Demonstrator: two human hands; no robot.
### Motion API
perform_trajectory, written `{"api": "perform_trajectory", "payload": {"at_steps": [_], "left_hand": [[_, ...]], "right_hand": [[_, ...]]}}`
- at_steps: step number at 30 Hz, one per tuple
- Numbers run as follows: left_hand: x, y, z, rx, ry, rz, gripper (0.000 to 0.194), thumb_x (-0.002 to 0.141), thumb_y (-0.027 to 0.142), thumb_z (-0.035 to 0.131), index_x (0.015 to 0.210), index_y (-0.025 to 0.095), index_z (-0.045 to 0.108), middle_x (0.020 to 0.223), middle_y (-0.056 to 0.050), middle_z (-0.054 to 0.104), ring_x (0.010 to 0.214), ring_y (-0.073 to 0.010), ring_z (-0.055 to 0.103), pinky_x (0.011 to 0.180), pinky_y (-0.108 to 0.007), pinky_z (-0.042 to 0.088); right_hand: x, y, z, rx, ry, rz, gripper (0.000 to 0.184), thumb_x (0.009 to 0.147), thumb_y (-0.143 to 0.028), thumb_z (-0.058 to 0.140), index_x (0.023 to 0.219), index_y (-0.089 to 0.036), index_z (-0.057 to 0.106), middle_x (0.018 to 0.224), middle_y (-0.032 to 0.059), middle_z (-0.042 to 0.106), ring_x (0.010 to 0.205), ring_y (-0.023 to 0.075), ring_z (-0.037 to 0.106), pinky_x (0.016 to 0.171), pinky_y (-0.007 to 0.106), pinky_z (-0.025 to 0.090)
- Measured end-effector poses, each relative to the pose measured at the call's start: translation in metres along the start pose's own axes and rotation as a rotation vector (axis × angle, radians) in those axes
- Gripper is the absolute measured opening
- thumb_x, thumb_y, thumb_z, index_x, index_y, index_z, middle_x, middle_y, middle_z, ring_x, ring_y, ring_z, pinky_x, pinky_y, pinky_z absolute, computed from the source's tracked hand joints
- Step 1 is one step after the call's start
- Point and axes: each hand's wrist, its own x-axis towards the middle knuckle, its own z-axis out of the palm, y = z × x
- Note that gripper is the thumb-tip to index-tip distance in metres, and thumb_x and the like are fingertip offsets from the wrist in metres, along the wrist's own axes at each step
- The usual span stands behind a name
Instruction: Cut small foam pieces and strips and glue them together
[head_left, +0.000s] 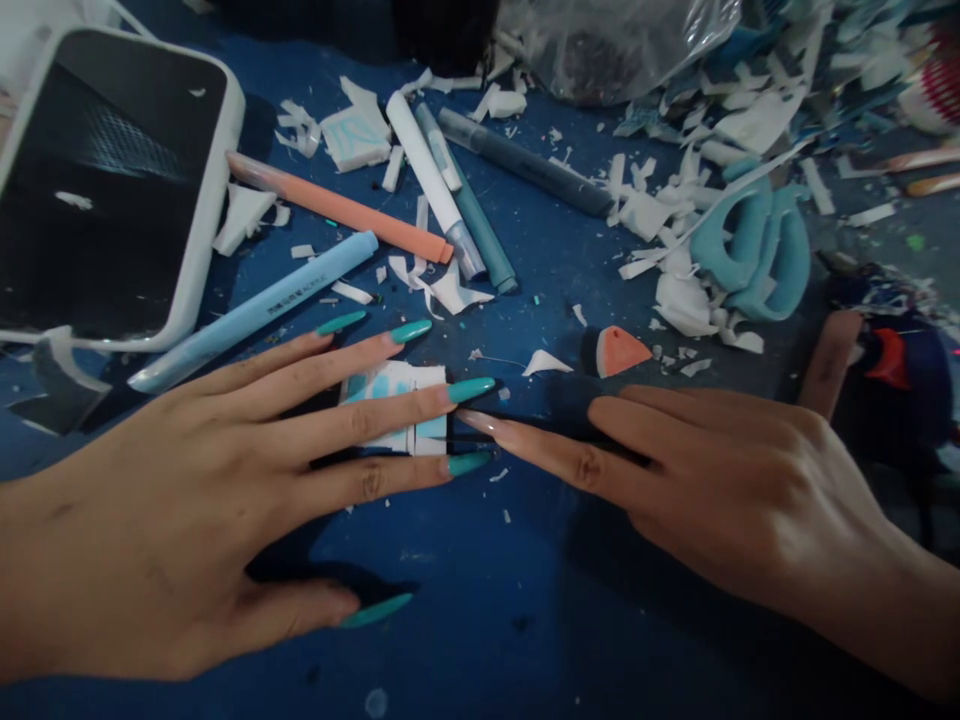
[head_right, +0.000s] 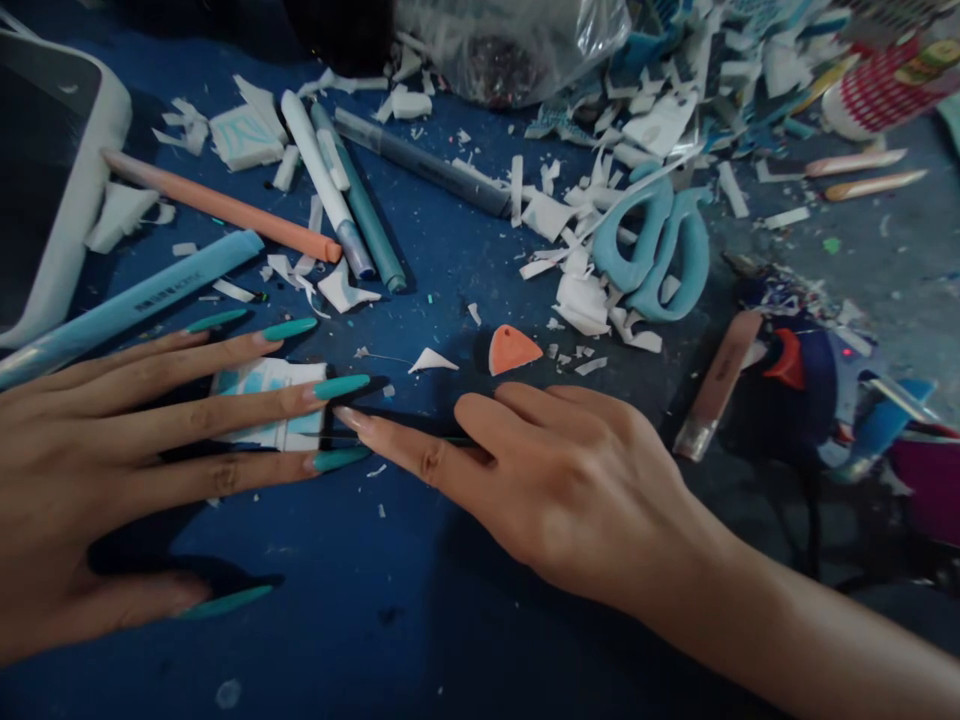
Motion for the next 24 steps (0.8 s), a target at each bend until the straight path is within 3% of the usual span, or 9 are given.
{"api": "perform_trajectory", "payload": {"at_steps": [12,18,24], "left_hand": [[0.001,0.000,0.000,0.016,0.007,-0.003,0.067,0.081,0.067,0.042,0.141,0.040,0.033,0.152,0.013,0.029,0.141,-0.0305,0.024,0.117,-0.046,0.011],[0.002,0.000,-0.001,0.002,0.027,0.013,0.063,0.083,0.064,0.042,0.140,0.039,0.036,0.151,0.011,0.032,0.142,-0.0291,0.023,0.117,-0.043,0.009],[0.003,0.000,-0.001,-0.027,0.021,0.005,0.067,0.080,0.069,0.044,0.140,0.041,0.034,0.154,0.012,0.024,0.140,-0.0315,0.025,0.116,-0.049,0.013]], "right_hand": [[-0.012,0.012,-0.002,0.041,-0.085,-0.027,0.056,0.092,-0.001,0.027,0.141,-0.027,0.034,0.061,-0.0071,0.044,0.051,0.0092,0.043,0.052,0.024,0.032],[-0.011,0.013,-0.001,-0.019,-0.027,-0.022,0.058,0.090,0.001,0.031,0.141,-0.026,0.036,0.061,-0.0066,0.039,0.053,0.0089,0.039,0.055,0.024,0.031],[-0.014,0.018,-0.002,-0.084,-0.169,-0.057,0.065,0.093,-0.003,0.027,0.150,-0.028,0.010,0.064,-0.0056,0.042,0.053,0.0098,0.041,0.053,0.024,0.031]]}}
